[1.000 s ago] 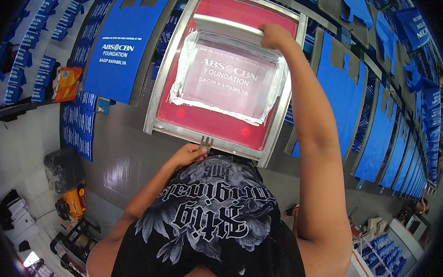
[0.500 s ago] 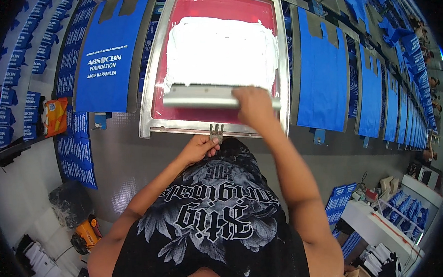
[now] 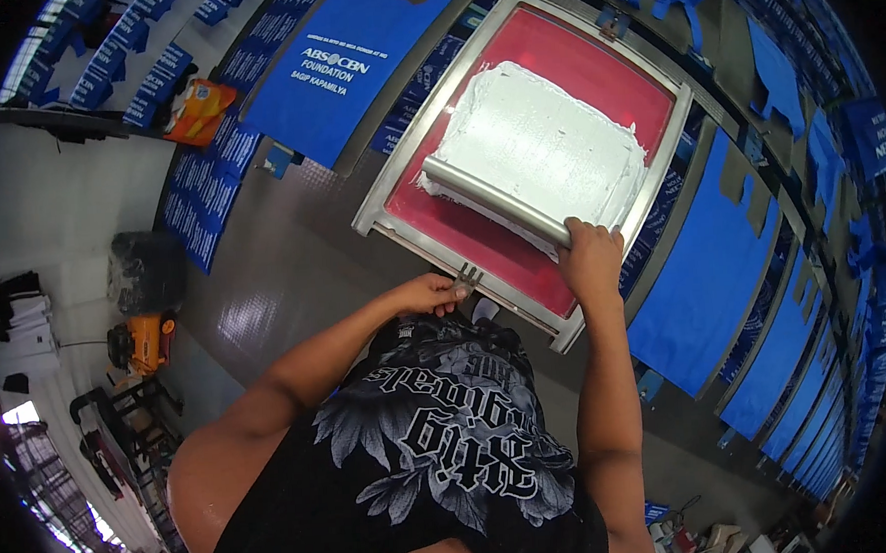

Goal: Applying ink to a garment using a screen printing frame and squeegee.

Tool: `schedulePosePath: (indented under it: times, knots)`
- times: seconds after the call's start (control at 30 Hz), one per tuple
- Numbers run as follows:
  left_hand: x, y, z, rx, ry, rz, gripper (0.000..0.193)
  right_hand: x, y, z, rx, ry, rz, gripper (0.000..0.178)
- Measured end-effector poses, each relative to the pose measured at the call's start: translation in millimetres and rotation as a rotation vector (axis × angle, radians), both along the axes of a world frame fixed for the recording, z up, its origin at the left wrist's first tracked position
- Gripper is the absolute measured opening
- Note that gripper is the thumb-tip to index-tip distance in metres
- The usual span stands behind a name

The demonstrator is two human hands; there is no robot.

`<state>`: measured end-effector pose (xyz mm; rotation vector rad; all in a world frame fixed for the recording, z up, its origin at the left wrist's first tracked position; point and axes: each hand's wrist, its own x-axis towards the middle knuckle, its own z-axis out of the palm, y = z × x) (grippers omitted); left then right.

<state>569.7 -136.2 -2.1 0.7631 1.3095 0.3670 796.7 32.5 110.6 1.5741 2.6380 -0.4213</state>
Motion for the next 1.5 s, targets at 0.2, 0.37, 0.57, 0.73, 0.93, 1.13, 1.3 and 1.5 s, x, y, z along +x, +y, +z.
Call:
schedulePosePath:
  times: [0.2, 0.37, 0.57, 0.73, 0.93, 1.13, 1.3, 1.5]
  knots:
    - [-24, 41, 97, 0.922, 0.765, -0.094, 0.043, 7, -2, -4, 0.01, 0.076, -0.028, 0.029]
    - [-67, 131, 115, 1.265, 0.975, -0.433, 0.037, 13, -12, -13, -0.019, 0.054, -0.073, 0.028]
    - [-60, 224, 136, 0.954, 0.929, -0.779, 0.019, 28, 33, -14, -0.071, -0.032, -0.153, 0.031]
    - [-74, 301, 77, 1.37, 0.99, -0.413, 0.027, 5, 121, -28, 0.316, -0.026, -0.192, 0.026]
    - [-80, 227, 57, 1.176, 0.97, -0.54, 0.041, 1, 53, -51, 0.138, -0.025, -0.146, 0.03]
    - [-68, 124, 85, 1.094, 0.825, -0.472, 0.035, 8, -42, -17, -0.044, 0.068, -0.17, 0.039]
    - [-64, 225, 64, 0.968, 0.933, -0.438, 0.034, 11, 61, -47, 0.029, -0.062, -0.184, 0.034]
    - [-59, 328, 91, 0.929, 0.992, -0.53, 0.028, 15, 160, -19, 0.033, -0.185, -0.139, 0.04]
